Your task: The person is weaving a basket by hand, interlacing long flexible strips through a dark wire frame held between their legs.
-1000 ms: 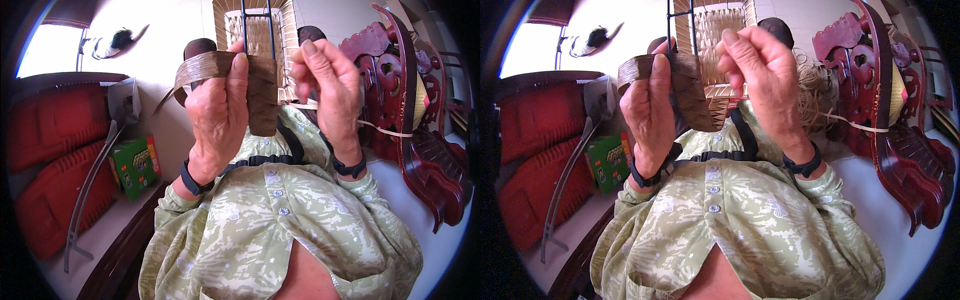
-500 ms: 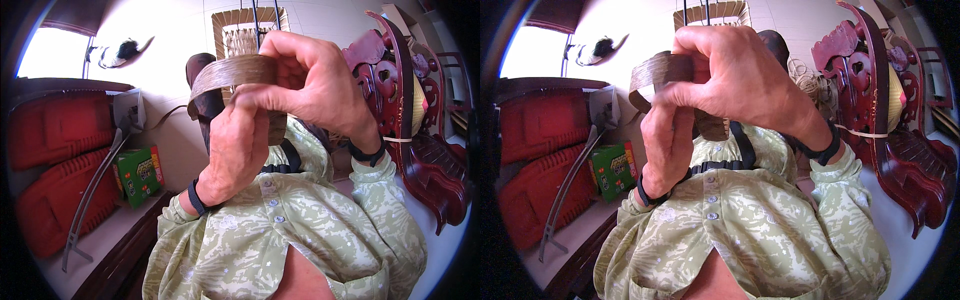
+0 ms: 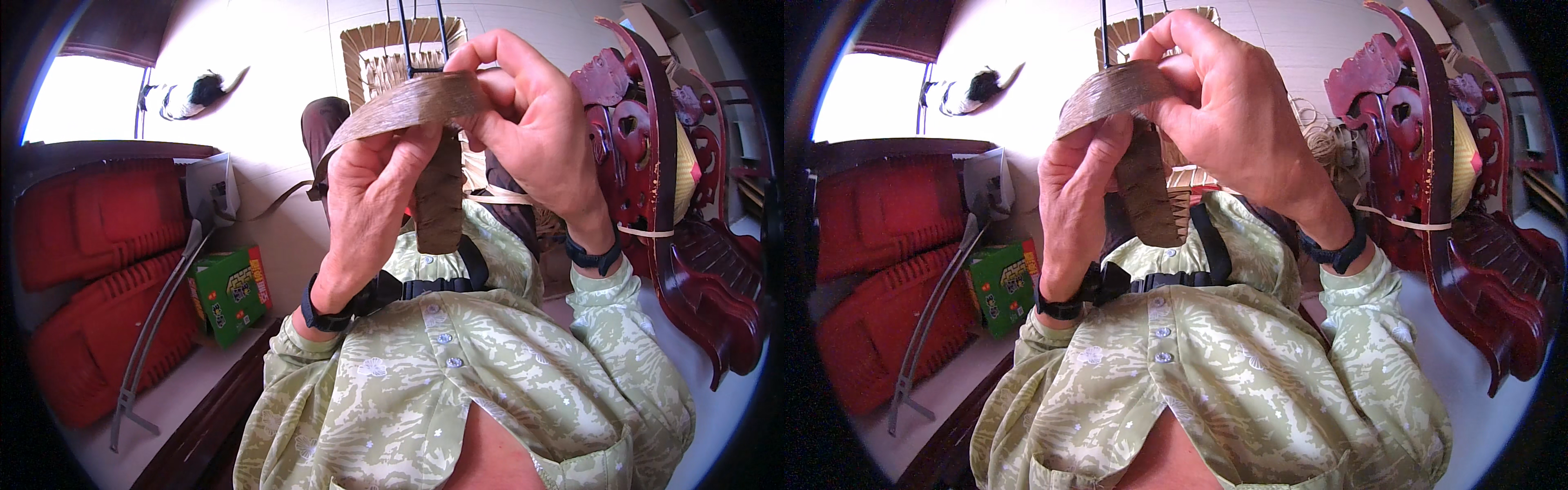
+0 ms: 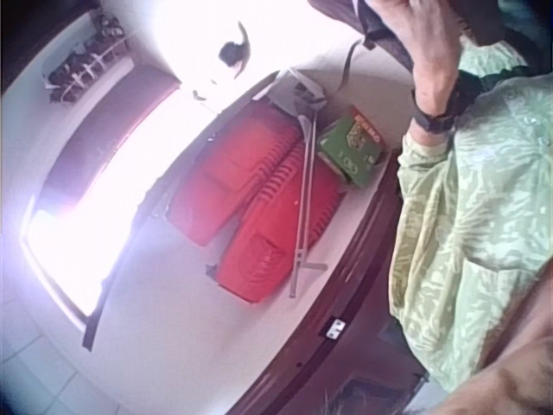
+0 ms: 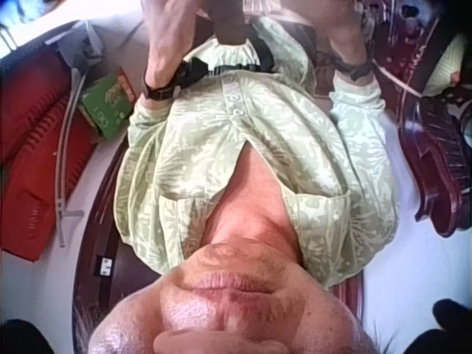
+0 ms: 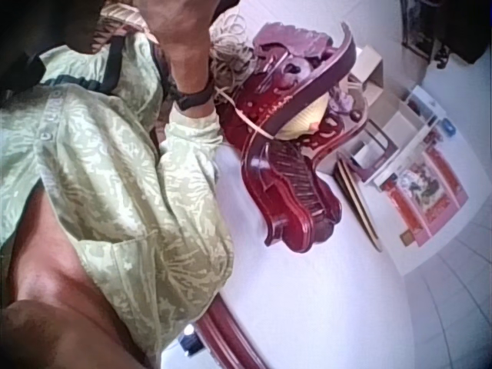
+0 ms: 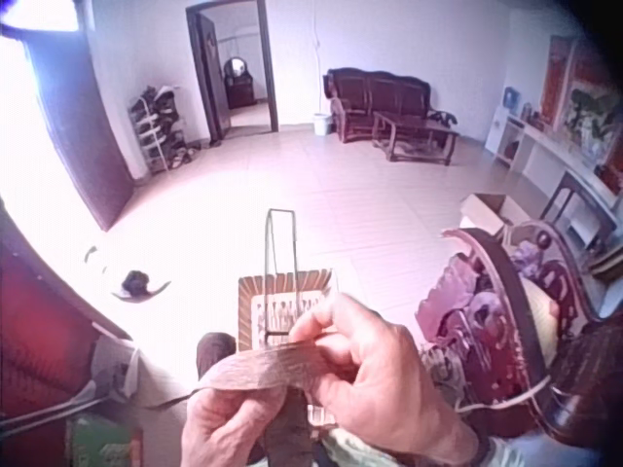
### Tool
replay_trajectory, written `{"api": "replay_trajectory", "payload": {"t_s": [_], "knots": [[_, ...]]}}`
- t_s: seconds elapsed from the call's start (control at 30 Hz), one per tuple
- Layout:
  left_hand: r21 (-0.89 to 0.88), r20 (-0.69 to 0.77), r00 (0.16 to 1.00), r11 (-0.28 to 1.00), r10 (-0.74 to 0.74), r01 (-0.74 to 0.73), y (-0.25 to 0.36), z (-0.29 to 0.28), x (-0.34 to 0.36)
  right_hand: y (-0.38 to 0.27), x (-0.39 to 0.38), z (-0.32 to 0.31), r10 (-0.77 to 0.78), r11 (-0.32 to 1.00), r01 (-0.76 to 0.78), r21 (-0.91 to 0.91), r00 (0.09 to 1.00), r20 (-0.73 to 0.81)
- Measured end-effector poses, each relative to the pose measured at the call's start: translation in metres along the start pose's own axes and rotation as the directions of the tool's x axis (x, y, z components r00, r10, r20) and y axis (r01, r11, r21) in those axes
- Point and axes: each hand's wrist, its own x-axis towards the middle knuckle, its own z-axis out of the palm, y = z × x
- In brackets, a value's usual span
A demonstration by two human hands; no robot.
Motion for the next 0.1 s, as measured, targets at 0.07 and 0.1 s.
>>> {"api": "replay_trajectory", "payload": {"t_s": [0.07, 0.1], "knots": [[-0.049, 0.004, 1.0, 0.999, 0.009, -0.009, -0.0003, 0.0005, 0.0026, 0.0008, 0.0048, -0.0008, 0.059, 0.998, -0.059, -0.017, 0.998, 0.002], [-0.077, 0.014, 1.0, 0.997, 0.011, -0.01, -0.0007, 0.0009, 0.0029, -0.0033, 0.0081, -0.0075, 0.159, 0.986, -0.162, 0.028, 0.984, 0.078]]}}
